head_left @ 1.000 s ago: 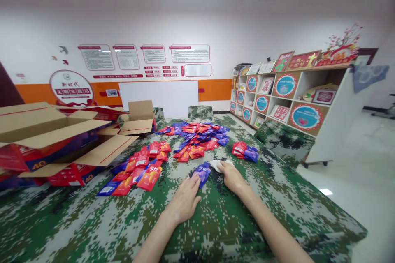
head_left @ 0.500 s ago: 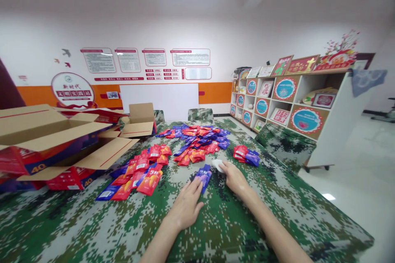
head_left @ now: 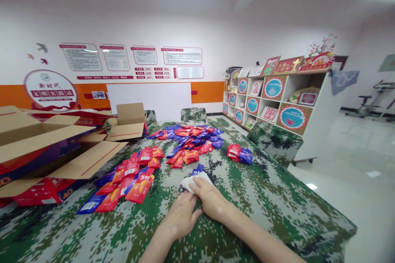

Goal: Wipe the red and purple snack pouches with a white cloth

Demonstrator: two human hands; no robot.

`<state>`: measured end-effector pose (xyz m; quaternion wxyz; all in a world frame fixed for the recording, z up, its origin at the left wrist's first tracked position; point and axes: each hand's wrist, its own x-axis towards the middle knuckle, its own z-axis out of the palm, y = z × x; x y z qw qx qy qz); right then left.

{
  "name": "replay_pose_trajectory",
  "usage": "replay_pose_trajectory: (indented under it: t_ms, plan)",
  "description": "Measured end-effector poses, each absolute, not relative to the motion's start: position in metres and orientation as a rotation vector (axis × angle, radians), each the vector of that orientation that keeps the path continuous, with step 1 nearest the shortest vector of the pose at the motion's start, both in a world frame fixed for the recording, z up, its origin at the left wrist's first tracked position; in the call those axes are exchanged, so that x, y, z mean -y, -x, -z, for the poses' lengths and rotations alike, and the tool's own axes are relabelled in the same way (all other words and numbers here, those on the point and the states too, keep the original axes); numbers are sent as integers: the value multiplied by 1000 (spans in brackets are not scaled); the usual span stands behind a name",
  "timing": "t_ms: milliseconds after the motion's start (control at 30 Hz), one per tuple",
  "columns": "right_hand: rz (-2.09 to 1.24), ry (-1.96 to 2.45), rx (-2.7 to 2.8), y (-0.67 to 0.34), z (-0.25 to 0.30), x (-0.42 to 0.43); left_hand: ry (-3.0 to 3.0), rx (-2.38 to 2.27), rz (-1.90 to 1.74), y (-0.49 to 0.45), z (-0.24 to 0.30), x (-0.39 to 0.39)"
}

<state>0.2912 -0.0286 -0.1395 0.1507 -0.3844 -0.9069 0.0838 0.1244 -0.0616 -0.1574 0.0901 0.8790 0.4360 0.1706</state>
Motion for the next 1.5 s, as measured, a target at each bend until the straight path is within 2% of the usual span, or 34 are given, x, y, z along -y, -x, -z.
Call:
replay_pose_trajectory:
  t_ms: [200,467,600,733,867,1033,1233,1500]
  plan:
    - [-146,1129,2638,-304,141,-9,-2620,-1292,-443,-119,169,53]
    - [-40,1459,2557,-313,138,-67,-2633,-1293,-434,-118,167,55]
    - [-73,1399,2510,-317,123,-55,-2631,-1308,-422,-119,165,57]
    - [-52,1163,2468,-311,109,-7,-2633,-1306,-430,-120,163,58]
    - [-154,1066,2615,-297,117,28,-2632,-1292,-469,-120,164,58]
    - [-91,1220,2629,-296,137,1,-2627,-1299,-459,-120,168,57]
    - [-20,1440,2553,-303,135,-44,-2617,-1297,-439,-119,168,57]
    - [-23,1388,2458,-329,140,-41,-2494,-1407,-540,-126,161,49]
